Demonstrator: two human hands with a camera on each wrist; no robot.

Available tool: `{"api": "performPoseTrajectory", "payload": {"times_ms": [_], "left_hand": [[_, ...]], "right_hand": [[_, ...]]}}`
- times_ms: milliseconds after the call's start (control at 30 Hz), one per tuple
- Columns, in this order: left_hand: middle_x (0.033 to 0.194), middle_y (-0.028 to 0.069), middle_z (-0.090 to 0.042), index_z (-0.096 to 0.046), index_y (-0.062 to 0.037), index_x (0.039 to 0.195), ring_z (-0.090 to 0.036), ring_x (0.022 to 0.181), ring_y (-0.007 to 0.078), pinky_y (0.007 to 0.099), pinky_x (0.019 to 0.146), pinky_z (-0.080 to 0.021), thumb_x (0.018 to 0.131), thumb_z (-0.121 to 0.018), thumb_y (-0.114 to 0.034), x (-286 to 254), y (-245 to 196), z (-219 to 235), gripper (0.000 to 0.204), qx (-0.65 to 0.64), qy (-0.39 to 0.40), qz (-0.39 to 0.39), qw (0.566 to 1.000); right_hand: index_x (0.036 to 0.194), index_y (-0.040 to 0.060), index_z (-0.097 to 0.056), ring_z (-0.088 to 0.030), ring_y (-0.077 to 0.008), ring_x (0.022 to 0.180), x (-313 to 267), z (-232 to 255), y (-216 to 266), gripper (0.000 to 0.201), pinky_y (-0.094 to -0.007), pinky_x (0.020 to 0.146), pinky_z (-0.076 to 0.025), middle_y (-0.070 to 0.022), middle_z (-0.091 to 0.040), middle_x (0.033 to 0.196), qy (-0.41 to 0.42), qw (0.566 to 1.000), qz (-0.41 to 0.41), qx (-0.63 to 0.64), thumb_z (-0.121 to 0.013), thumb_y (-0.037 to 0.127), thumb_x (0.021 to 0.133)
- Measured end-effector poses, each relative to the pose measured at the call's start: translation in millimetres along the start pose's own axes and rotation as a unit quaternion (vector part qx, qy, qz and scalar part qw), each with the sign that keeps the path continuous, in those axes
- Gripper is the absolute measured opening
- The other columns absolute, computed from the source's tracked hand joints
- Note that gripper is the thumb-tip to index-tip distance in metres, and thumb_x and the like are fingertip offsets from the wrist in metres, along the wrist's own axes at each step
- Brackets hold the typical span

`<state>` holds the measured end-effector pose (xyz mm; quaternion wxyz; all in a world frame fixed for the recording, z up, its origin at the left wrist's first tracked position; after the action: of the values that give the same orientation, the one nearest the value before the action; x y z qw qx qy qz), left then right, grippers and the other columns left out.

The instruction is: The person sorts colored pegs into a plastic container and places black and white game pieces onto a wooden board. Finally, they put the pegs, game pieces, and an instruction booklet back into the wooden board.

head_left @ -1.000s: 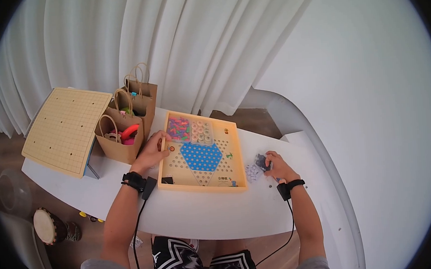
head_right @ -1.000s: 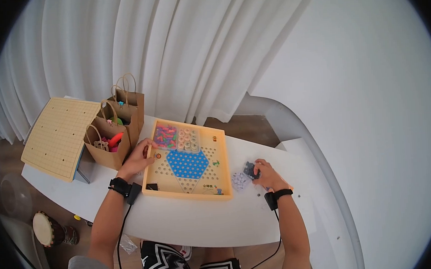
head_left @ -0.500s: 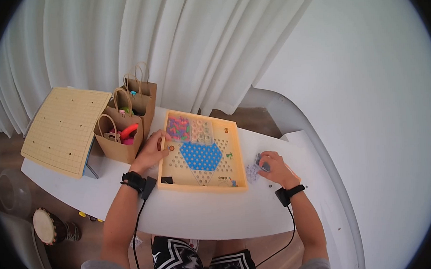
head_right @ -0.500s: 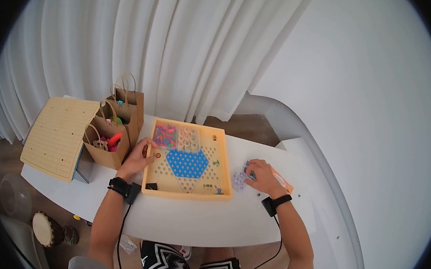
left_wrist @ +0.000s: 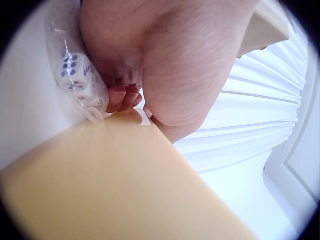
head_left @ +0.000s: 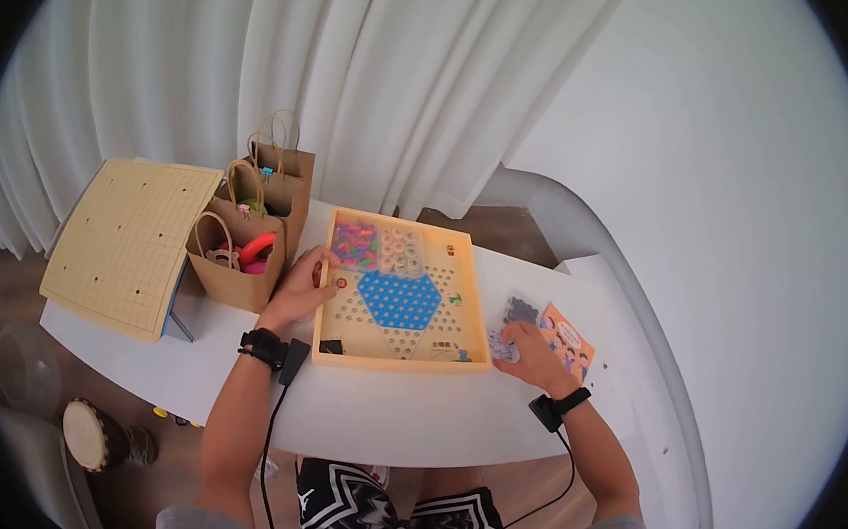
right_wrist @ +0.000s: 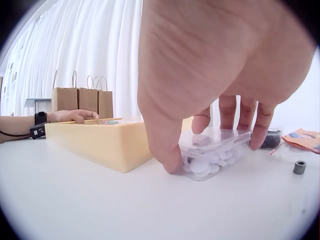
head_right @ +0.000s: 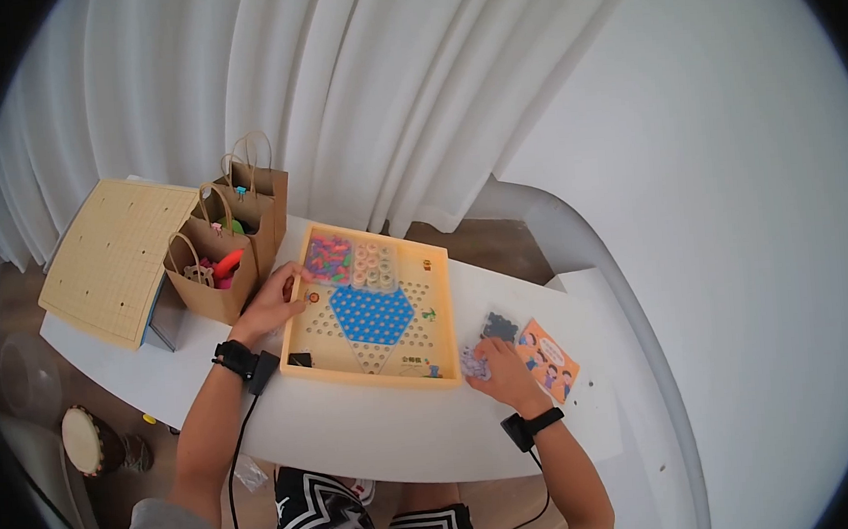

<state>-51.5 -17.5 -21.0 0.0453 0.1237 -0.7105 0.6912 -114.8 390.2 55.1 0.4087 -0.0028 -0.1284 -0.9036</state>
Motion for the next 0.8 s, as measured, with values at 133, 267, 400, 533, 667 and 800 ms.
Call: {"api": "performPoseTrajectory", "payload": {"times_ms": [133,267,400,533,667,800], "left_hand": [[0.114,0.0052,-0.051,-0.052,-0.0089,0.115,-0.056,0.103,0.0157,0.0312,0.093,-0.048,0.079,-0.066,0.008,3,6,5,0.042,0.073,-0.004,-0.015,0.997],[0.112,0.0050,-0.051,-0.053,-0.0095,0.115,-0.055,0.100,0.0160,0.0310,0.089,-0.048,0.079,-0.067,0.006,3,7,6,0.042,0.096,-0.015,-0.016,0.995],[0.110,0.0044,-0.051,-0.052,-0.0096,0.114,-0.055,0.097,0.0158,0.0304,0.087,-0.048,0.078,-0.068,0.007,7,17,6,0.042,0.047,-0.017,-0.021,0.999],[0.108,0.0034,-0.050,-0.051,-0.0095,0.112,-0.055,0.095,0.0150,0.0299,0.086,-0.048,0.078,-0.067,0.008,4,12,5,0.041,0.066,-0.012,-0.027,0.997],[0.110,0.0039,-0.051,-0.052,-0.0091,0.112,-0.054,0.098,0.0162,0.0306,0.087,-0.048,0.078,-0.068,0.006,3,2,5,0.041,0.086,-0.011,-0.020,0.996],[0.111,0.0056,-0.051,-0.053,-0.0088,0.112,-0.054,0.100,0.0183,0.0312,0.089,-0.047,0.078,-0.068,0.006,1,0,4,0.040,0.092,-0.018,-0.023,0.995]], "right_hand": [[0.105,0.0058,-0.055,-0.058,-0.0381,0.112,1,11,-9,0.044,-0.0427,0.100,-0.048,-0.0156,-0.062,0.113,0.078,0.997,-0.018,0.020,-0.085,0.012,0.073],[0.108,0.0057,-0.056,-0.060,-0.0383,0.112,43,52,4,0.049,-0.0434,0.100,-0.048,-0.0152,-0.063,0.112,-0.006,1.000,0.023,-0.006,-0.086,0.008,0.069],[0.107,0.0072,-0.056,-0.059,-0.0380,0.116,110,47,26,0.048,-0.0435,0.102,-0.047,-0.0142,-0.063,0.116,-0.052,0.993,0.081,0.073,-0.086,0.007,0.068],[0.105,0.0086,-0.056,-0.055,-0.0372,0.122,167,-10,19,0.046,-0.0448,0.103,-0.046,-0.0136,-0.061,0.125,0.031,0.993,0.113,-0.021,-0.086,0.010,0.071],[0.110,0.0084,-0.060,-0.057,-0.0343,0.119,181,-19,32,0.050,-0.0459,0.100,-0.048,-0.0128,-0.060,0.119,0.015,0.990,0.107,-0.088,-0.088,0.016,0.070],[0.101,0.0078,-0.063,-0.064,-0.0363,0.110,182,-12,30,0.041,-0.0470,0.092,-0.054,-0.0133,-0.060,0.116,-0.005,0.991,-0.005,-0.136,-0.089,0.020,0.072]]}}
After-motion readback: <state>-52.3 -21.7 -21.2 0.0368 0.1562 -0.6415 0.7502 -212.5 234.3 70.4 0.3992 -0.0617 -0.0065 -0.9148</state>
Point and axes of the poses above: each hand's wrist, its own x-axis towards the middle knuckle, its own z-axis out of the back of the hand, y = z × x, the point moved 7 cm from there along x, towards the middle knuckle
